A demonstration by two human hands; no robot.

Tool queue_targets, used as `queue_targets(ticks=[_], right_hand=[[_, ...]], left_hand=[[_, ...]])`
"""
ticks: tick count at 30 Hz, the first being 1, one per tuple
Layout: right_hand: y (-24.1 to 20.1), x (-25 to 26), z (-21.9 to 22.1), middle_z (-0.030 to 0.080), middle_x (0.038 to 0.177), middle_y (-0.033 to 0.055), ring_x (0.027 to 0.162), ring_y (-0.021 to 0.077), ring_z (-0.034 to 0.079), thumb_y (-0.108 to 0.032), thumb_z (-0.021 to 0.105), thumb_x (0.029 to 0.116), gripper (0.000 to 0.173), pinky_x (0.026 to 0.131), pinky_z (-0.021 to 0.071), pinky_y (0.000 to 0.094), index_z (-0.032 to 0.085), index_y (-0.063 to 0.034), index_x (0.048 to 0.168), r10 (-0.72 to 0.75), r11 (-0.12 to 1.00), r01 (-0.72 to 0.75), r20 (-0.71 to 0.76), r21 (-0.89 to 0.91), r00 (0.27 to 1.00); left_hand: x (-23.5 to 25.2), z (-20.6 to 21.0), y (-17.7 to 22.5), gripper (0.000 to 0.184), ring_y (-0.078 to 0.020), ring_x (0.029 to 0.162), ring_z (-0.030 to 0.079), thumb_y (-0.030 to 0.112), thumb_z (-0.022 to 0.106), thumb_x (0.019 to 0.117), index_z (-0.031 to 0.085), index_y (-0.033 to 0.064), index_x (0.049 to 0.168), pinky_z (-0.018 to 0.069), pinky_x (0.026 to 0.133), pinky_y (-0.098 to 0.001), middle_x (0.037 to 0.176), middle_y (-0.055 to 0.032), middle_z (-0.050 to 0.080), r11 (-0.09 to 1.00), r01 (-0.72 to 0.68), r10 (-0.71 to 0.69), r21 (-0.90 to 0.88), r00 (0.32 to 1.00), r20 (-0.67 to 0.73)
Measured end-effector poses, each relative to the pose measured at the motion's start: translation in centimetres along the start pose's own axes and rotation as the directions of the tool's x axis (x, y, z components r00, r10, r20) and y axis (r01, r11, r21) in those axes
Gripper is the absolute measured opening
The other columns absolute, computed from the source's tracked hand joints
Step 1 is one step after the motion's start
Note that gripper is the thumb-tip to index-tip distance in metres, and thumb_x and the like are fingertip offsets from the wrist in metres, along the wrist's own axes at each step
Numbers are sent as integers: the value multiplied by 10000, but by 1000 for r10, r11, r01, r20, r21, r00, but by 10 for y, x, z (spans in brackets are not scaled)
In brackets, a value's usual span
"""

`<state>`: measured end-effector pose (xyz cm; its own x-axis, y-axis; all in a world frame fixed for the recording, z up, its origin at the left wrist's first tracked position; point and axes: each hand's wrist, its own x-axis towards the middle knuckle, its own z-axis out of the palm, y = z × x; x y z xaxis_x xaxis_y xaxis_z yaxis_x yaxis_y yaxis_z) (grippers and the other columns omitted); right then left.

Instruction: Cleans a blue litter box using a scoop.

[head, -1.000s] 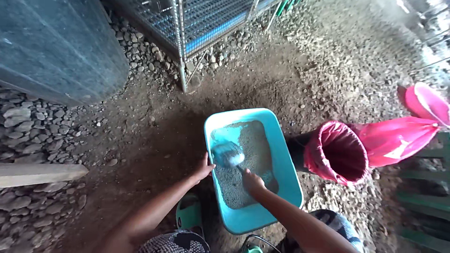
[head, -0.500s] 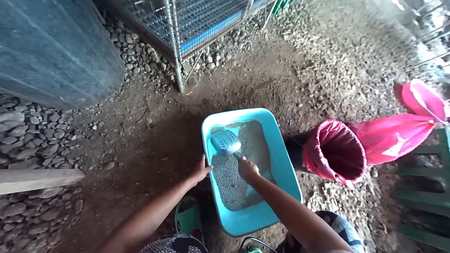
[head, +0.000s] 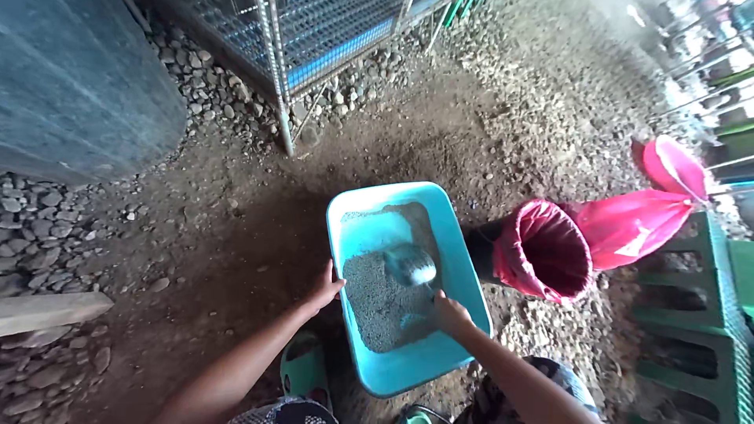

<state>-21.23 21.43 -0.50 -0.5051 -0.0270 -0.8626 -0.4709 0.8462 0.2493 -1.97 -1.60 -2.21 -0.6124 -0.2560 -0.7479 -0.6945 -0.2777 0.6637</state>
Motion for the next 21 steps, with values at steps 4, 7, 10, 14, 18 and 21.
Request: queue_targets(ticks=[4,7,10,14,18,21], right_hand=[[-40,46,-57,617,1338,255,1225,419,635,-136,551,1026,513,975,532,586,370,-3,1486,-35,989,56,-148,140,988],[-32,35,-24,592,1378,272,1253,438,611,-161,464,1085,486,1004,508,605,348,-4,1530,-50,981,67,-99,181,994],[11,-7,32,621,1321,275,1213,454,631,-84,605,969,637,983,526,613,319,-15,1534,-62,997,61,31,43,998],[73,-22,33,655,1268,261,1174,443,643,-144,739,861,568,971,516,628,566,-54,1394,-55,977,66,-56,205,997],[89,22,1,437,1504,323,1376,521,434,-136,794,853,528,1063,412,682,640,-40,1349,103,911,27,-291,411,951],[63,54,-9,492,1471,314,1314,492,525,-95,763,880,477,1044,462,633,644,-25,1336,49,869,123,-331,479,942]], left_hand=[[36,5,-22,792,-386,1206,628,101,568,1041,49,44,1637,563,956,-481,1546,-316,375,997,-29,26,-74,998,-49],[31,14,-37,757,-373,1297,568,187,638,1023,194,4,1608,502,1052,-491,1538,-293,410,1000,19,-20,-10,996,-85],[27,33,-61,686,-344,1309,563,283,746,945,445,-53,1462,439,1127,-500,1395,-258,571,993,100,-99,68,995,-17],[29,47,-63,453,-382,1220,582,279,598,1037,576,-116,1257,440,1057,-532,1243,-298,617,965,261,-261,18,964,41],[24,42,-70,448,-353,1141,626,71,602,957,502,-108,1355,495,1004,-503,1222,-285,624,990,40,-54,-135,993,-107],[16,11,-56,445,-344,1110,632,32,606,927,519,-114,1338,503,979,-502,1204,-285,628,994,-48,27,-99,978,-206]])
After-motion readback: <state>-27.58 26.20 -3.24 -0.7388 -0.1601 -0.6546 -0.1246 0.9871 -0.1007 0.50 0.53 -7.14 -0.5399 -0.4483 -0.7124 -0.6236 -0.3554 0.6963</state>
